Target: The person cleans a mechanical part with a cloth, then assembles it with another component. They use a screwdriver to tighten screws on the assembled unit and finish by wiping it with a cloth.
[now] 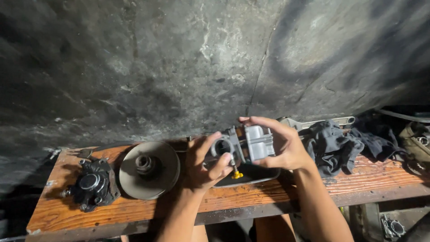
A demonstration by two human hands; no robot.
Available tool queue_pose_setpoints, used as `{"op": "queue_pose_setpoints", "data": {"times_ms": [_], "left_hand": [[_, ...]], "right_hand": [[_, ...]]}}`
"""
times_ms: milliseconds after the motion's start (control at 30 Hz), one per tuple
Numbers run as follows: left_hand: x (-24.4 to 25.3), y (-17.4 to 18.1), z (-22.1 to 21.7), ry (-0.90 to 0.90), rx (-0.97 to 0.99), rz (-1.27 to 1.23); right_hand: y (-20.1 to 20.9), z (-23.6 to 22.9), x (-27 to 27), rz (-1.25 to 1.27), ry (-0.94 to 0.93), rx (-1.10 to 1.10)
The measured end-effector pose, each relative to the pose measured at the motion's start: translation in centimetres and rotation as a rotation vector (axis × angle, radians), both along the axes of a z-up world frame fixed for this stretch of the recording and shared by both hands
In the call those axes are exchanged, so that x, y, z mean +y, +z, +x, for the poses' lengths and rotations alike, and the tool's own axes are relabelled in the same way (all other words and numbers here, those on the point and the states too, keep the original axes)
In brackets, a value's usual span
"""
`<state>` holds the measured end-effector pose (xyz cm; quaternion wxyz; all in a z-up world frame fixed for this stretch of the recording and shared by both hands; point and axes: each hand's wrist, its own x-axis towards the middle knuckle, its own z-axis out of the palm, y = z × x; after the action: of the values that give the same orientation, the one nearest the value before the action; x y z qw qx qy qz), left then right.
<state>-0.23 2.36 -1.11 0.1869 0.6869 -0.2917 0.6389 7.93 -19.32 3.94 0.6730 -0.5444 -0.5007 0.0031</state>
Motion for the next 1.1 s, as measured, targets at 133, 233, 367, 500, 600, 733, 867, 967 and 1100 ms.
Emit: {"op": "queue_pose_setpoints", "data": {"times_ms": [133, 233, 367, 500, 600, 733, 867, 967, 1100], "left_hand": [[0.3, 0.4, 0.4, -0.002, 0.008, 0.043], [0.0, 0.6, 0.5, -0.023, 0.013, 0.106], [-0.6, 0.7, 0.3, -0.025, 0.030, 0.039], [-0.8, 2.0, 0.0, 0.038, 0.002, 0.062], [-0.9, 2.8, -0.4, 0.079, -0.036, 0.109], [-0.9, 2.7, -0.2, 0.148, -0.118, 0.103], [-0.5, 2.5, -0.1, 0.166, -0.131, 0.128], [-0.4, 2.3, 0.0, 0.161, -0.130, 0.139], [-0.6, 2.4, 0.1, 0.155, -0.154, 0.118]], "right_hand": [[-0.2, 1.4, -1.1, -0.057, -0.017, -0.033], [0.2, 1.7, -1.7, -0.127, -0.059, -0.086], [-0.5, 2.0, -1.4, -0.134, -0.085, -0.053], [-1.7, 2.9, -1.2, -0.092, -0.073, 0.005], [-2.1, 3.1, -1.0, -0.075, -0.055, 0.017], [-2.0, 2.9, -0.5, -0.067, -0.030, 0.043], [-1.1, 2.1, 0.2, -0.037, 0.001, 0.060], [-0.8, 1.8, 0.4, -0.017, 0.033, 0.079], [-0.7, 1.7, 0.6, 0.002, 0.056, 0.086]]}}
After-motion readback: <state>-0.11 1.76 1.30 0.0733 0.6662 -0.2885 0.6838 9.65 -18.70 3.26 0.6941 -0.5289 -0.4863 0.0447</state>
